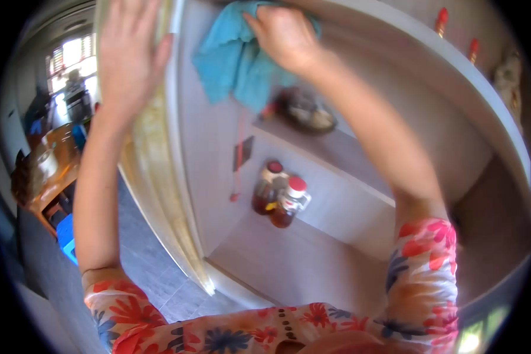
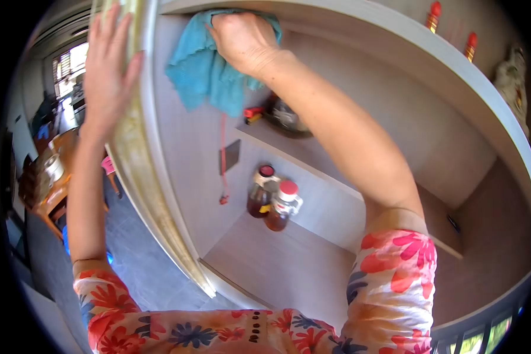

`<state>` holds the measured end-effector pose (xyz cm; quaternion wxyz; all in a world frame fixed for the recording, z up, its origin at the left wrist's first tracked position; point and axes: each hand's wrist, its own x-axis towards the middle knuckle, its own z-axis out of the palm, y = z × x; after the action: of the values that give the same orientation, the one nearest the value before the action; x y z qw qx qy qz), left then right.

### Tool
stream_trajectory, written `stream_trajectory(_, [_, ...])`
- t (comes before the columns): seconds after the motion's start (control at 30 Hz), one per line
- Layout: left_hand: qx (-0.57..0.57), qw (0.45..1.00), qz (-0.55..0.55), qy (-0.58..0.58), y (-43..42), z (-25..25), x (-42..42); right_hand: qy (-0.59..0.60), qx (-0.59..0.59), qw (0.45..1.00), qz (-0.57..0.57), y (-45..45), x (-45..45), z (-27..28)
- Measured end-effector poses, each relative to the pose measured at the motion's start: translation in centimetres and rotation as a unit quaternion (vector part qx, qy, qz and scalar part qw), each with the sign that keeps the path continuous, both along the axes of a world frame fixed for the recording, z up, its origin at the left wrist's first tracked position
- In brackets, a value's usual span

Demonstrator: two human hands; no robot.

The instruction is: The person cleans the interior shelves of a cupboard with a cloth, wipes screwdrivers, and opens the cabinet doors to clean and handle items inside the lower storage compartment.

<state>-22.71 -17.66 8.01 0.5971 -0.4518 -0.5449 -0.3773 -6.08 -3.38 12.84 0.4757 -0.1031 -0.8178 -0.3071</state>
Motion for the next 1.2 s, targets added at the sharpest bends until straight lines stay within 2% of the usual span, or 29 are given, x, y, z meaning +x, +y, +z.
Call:
stream_trajectory(0.03, [0.007, 1.0, 0.011, 0.007, -0.2, -0.2, -0.3, -0.008, -0.021, 1.0, -0.017, -0.9, 2.1, 0.0])
stream_trajectory(0.07, [0.043, 0.988, -0.103, 0.104, 1.1, 0.1, -2.3, -0.001, -0.038, 0.997, -0.072, -1.4, 5.0, 0.0])
stream_trajectory(0.1, [0.036, 0.995, -0.055, 0.07, 1.3, -0.1, -2.8, 0.006, -0.054, 0.99, -0.127, -1.9, 8.6, 0.0])
stream_trajectory(0.17, [0.052, 0.991, -0.067, 0.102, 1.4, 0.2, -3.3, 0.026, -0.058, 0.974, -0.218, -4.2, 16.6, -0.1])
stream_trajectory(0.2, [0.058, 0.99, -0.06, 0.112, 1.6, 0.2, -3.5, 0.042, -0.009, 0.961, -0.273, -4.3, 21.6, -0.4])
stream_trajectory(0.27, [0.067, 0.988, -0.036, 0.136, 1.6, 0.3, -3.6, 0.08, 0.05, 0.924, -0.372, -6.9, 32.7, -0.9])
stream_trajectory(0.3, [0.058, 0.991, -0.022, 0.119, 1.4, 0.2, -3.5, 0.061, 0.123, 0.897, -0.42, -9.5, 37.9, -1.0])
stream_trajectory(0.33, [0.031, 0.998, -0.008, 0.061, 1.2, -0.2, -3.5, 0.091, 0.091, 0.887, -0.443, -12.4, 42.9, -1.1])
stream_trajectory(0.37, [0.003, 1.0, 0.003, 0.002, 1.5, -0.6, -3.8, 0.084, 0.099, 0.83, -0.543, -15.8, 47.7, -1.0])
stream_trajectory(0.4, [0.044, 0.993, -0.096, 0.06, 3.1, -0.9, -5.7, 0.039, 0.148, 0.838, -0.523, -18.8, 52.5, -0.7])
stream_trajectory(0.43, [0.003, 0.992, -0.122, 0.007, 4.8, -1.5, -8.5, 0.036, 0.147, 0.81, -0.567, -22.0, 55.7, -0.8])
stream_trajectory(0.5, [0.058, 0.991, -0.073, 0.095, 4.6, -0.7, -5.3, 0.017, 0.133, 0.751, -0.646, -25.4, 60.1, -0.3])
stream_trajectory(0.6, [0.116, 0.97, -0.008, 0.212, 2.5, 0.9, -1.9, 0.062, 0.123, 0.789, -0.599, -24.3, 54.3, -0.8])
stream_trajectory(0.63, [0.119, 0.964, 0.001, 0.237, 2.0, 1.0, -2.2, 0.033, 0.189, 0.864, -0.466, -22.4, 47.9, -0.7])
stream_trajectory(0.67, [0.094, 0.965, -0.015, 0.246, 1.8, 1.1, -3.1, 0.017, 0.163, 0.856, -0.49, -21.2, 45.0, -0.3])
stream_trajectory(0.7, [0.085, 0.964, -0.028, 0.251, 2.1, 1.2, -3.6, 0.037, 0.084, 0.834, -0.544, -19.8, 41.6, -0.2])
stream_trajectory(0.73, [0.075, 0.963, -0.04, 0.255, 2.4, 1.2, -4.1, 0.045, 0.082, 0.824, -0.559, -17.3, 37.8, 0.0])
stream_trajectory(0.83, [0.088, 0.966, -0.05, 0.238, 3.1, 1.4, -4.9, -0.042, 0.044, 0.924, -0.378, -11.1, 25.0, 0.0])
stream_trajectory(0.87, [0.089, 0.969, -0.053, 0.226, 3.1, 1.5, -5.1, 0.007, 0.073, 0.962, -0.264, -7.9, 21.4, 0.6])
stream_trajectory(0.9, [0.082, 0.974, -0.059, 0.201, 3.1, 1.2, -5.0, -0.015, 0.059, 0.955, -0.292, -6.9, 16.2, 0.5])
stream_trajectory(0.93, [0.073, 0.98, -0.064, 0.176, 3.0, 1.0, -5.0, -0.012, 0.089, 0.959, -0.269, -5.6, 13.5, 0.5])
stream_trajectory(0.97, [0.075, 0.975, -0.069, 0.195, 3.0, 1.2, -5.1, -0.011, 0.119, 0.962, -0.245, -4.8, 12.4, 0.7])
stream_trajectory(1.0, [0.073, 0.975, -0.074, 0.196, 3.0, 1.1, -5.1, -0.02, 0.1, 0.967, -0.236, -5.2, 12.9, 0.7])
stream_trajectory(1.1, [0.078, 0.97, -0.073, 0.218, 2.9, 1.1, -5.1, -0.055, 0.06, 0.972, -0.222, -8.6, 19.1, 0.9])
stream_trajectory(1.13, [0.08, 0.969, -0.071, 0.224, 2.8, 1.0, -5.1, -0.011, -0.034, 0.938, -0.345, -11.8, 21.8, 0.9])
stream_trajectory(1.17, [0.08, 0.967, -0.071, 0.231, 2.7, 1.2, -5.0, 0.052, 0.006, 0.943, -0.327, -13.1, 25.3, -0.1])
stream_trajectory(1.2, [0.082, 0.964, -0.069, 0.243, 2.5, 1.2, -5.1, 0.043, 0.027, 0.902, -0.428, -14.5, 30.3, 0.1])
